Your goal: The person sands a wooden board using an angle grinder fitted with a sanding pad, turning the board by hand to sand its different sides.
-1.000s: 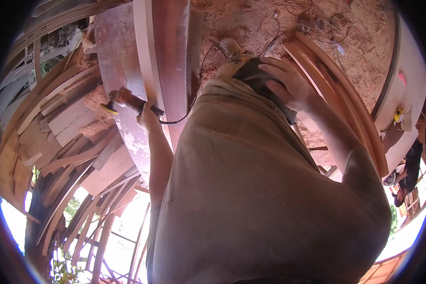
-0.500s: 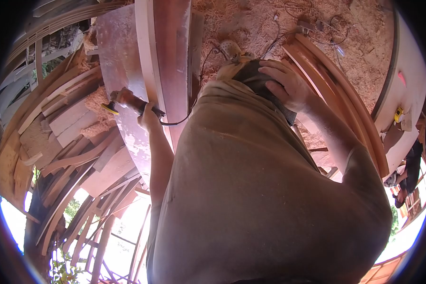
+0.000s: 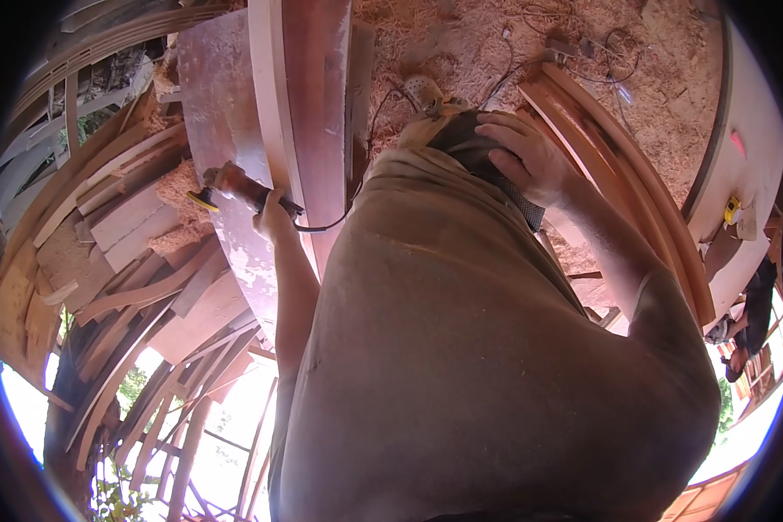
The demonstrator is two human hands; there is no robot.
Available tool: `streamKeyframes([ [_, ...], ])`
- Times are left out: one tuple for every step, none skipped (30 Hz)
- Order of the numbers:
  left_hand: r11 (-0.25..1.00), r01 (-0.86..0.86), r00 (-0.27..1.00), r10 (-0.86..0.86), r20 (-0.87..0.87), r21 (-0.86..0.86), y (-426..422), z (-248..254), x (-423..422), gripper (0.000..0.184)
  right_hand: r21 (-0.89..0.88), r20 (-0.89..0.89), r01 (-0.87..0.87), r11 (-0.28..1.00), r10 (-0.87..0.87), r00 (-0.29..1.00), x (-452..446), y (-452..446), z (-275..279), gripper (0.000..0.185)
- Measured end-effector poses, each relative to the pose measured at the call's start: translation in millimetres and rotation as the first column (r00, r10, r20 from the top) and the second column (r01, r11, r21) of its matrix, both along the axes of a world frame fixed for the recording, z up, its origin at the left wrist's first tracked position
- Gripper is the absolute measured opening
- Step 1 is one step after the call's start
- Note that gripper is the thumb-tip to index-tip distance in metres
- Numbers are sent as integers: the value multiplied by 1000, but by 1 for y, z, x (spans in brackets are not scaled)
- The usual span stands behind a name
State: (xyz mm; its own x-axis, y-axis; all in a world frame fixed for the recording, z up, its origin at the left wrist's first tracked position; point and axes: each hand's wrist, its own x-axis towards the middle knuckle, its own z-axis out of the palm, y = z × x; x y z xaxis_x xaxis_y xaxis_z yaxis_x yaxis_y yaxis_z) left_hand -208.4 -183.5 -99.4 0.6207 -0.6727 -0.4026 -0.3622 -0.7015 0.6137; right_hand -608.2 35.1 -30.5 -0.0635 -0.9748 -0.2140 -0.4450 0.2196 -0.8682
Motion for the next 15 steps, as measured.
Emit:
streamKeyframes([
  [1000, 0, 1000, 0, 0, 0, 0, 1, 0, 49, 0, 0, 0, 1000, 0, 1000, 0, 0, 0, 37],
  [1000, -1, 1000, 1, -5, -1, 0, 1, -1, 49, -4, 2, 4, 1000, -4, 1000, 0, 0, 0, 37],
  [1000, -3, 1000, 3, -10, -1, 0, 2, -1, 48, -8, 5, 7, 1000, -7, 1000, 1, 0, -1, 37],
  [1000, -3, 1000, 3, -9, -1, 0, 2, 0, 48, -8, 6, 7, 1000, -7, 1000, 1, 0, -2, 37],
  [1000, 1, 1000, -1, -10, 4, 0, 2, 0, 48, -15, -3, 4, 1000, -4, 1000, 0, 1, -3, 37],
  [1000, 6, 1000, -6, -11, 9, 0, 2, 1, 48, -22, -12, 1, 1000, -2, 1000, 0, 1, -4, 36],
  [1000, 6, 1000, -6, -12, 9, 0, 2, 1, 48, -22, -12, 1, 1000, -2, 1000, 0, 1, -4, 36],
  [1000, 6, 1000, -6, -11, 8, 0, 1, 1, 47, -19, -12, -1, 1000, 1, 1000, 0, 0, -3, 36],
  [1000, 7, 1000, -7, -12, 7, 0, 1, 0, 47, -15, -11, -3, 1000, 3, 1000, -1, 0, -2, 36],
  [1000, 7, 1000, -7, -12, 7, 0, 0, 1, 47, -15, -11, -3, 1000, 2, 1000, -1, -1, -1, 36],
  [1000, 7, 1000, -7, -16, -5, 0, -1, 2, 46, -11, -11, -1, 1000, 1, 1000, -1, -1, -1, 36],
  [1000, 7, 1000, -7, -20, -16, 0, -2, 3, 46, -7, -10, 1, 1000, -1, 1000, -1, -1, -1, 36],
  [1000, 7, 1000, -7, -20, -16, 0, -3, 4, 46, -6, -10, 1, 1000, -1, 1000, -1, -1, -1, 36],
  [1000, 9, 1000, -9, -24, -15, 0, -3, 4, 46, -7, -7, 2, 1000, -2, 1000, -1, -1, 0, 36],
  [1000, 11, 1000, -12, -27, -14, 0, -4, 4, 46, -8, -4, 4, 1000, -4, 1000, -1, -1, 0, 35],
])
